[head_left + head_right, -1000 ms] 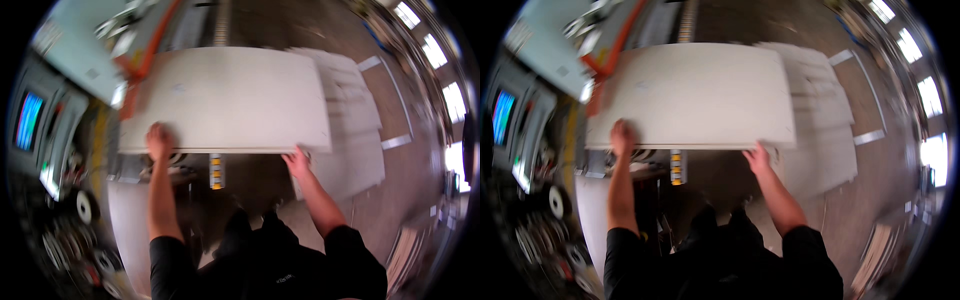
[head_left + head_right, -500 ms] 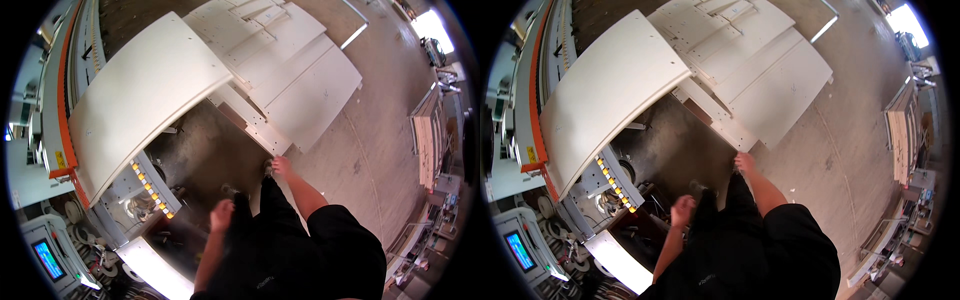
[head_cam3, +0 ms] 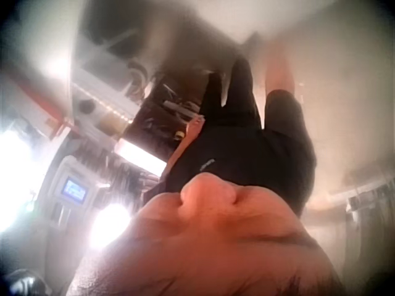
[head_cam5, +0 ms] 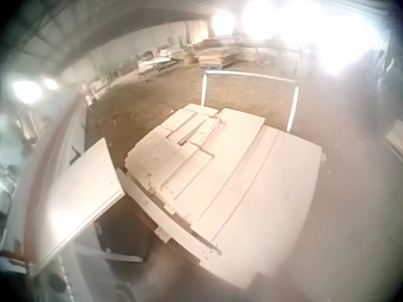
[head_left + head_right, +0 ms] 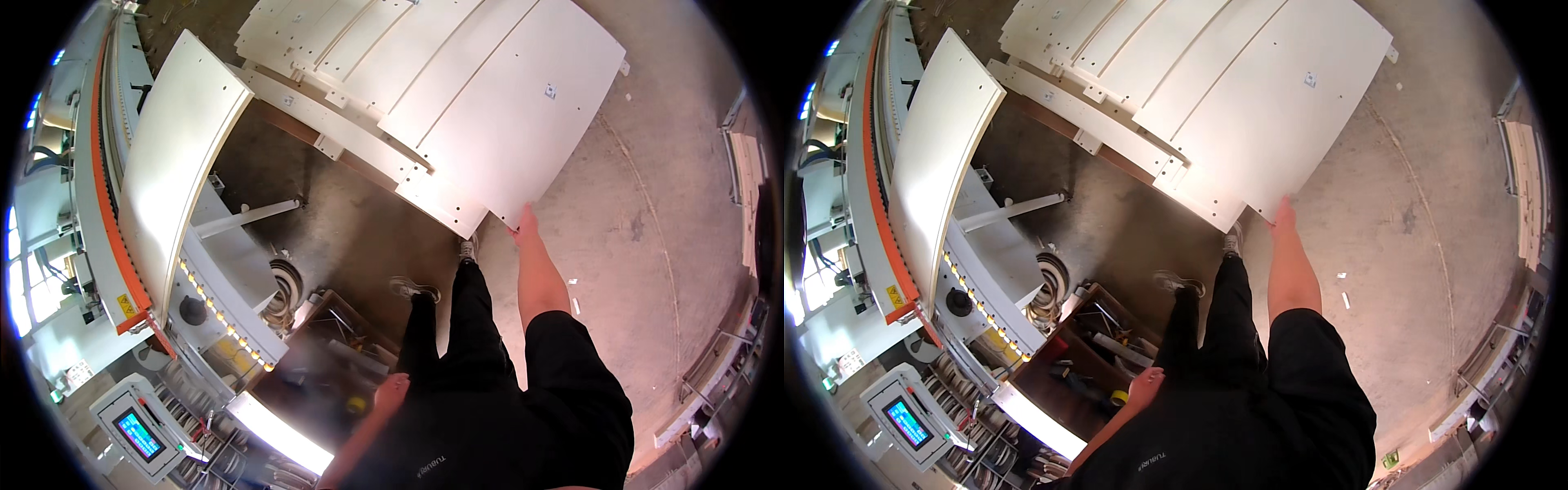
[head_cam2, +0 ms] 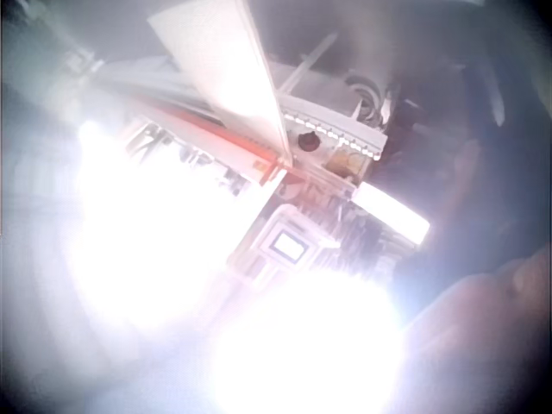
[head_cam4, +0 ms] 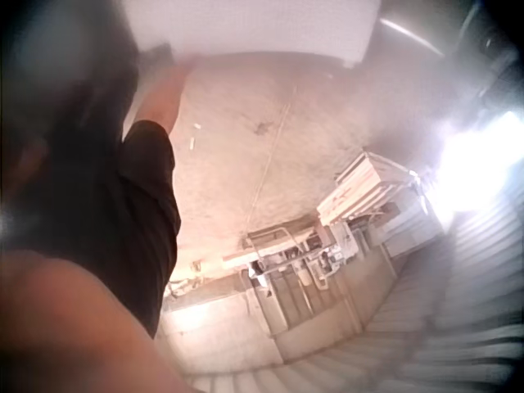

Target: The person repeatedly picks up white rectangular panels from a pile and places them onto a conveyor belt. The person handles the panels one at a time, moving them from a stack on the floor to the machine's input area.

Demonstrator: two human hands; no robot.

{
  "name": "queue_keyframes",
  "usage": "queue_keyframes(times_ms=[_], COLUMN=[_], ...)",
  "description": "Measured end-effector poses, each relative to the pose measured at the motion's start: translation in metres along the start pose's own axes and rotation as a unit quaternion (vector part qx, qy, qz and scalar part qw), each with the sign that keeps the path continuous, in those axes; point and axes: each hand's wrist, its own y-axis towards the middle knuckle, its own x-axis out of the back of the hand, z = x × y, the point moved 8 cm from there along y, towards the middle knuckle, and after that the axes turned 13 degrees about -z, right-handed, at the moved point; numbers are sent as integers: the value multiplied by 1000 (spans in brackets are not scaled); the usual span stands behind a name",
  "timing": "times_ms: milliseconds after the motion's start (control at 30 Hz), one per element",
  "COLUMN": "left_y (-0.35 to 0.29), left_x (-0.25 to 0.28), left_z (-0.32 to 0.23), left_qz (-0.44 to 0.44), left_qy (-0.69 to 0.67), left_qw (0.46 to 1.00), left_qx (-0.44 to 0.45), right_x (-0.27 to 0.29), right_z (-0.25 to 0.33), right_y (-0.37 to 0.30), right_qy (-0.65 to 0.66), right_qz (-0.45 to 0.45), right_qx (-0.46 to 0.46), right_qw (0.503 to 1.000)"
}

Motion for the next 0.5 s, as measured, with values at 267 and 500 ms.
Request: queue_keyframes(times_ms=[267, 500], left_y=[16, 61], left_x=[0, -9], left_z=[-34, -62], left_qz=[21, 60], left_qy=[44, 6], left_qw=[997, 993], left_qx=[-63, -104], right_x=[50, 102], right_z=[-27, -90], right_y=[29, -37], right_qy=[-10, 23], right_qz=[33, 80], right_qx=[-5, -28], right_qw=[999, 996])
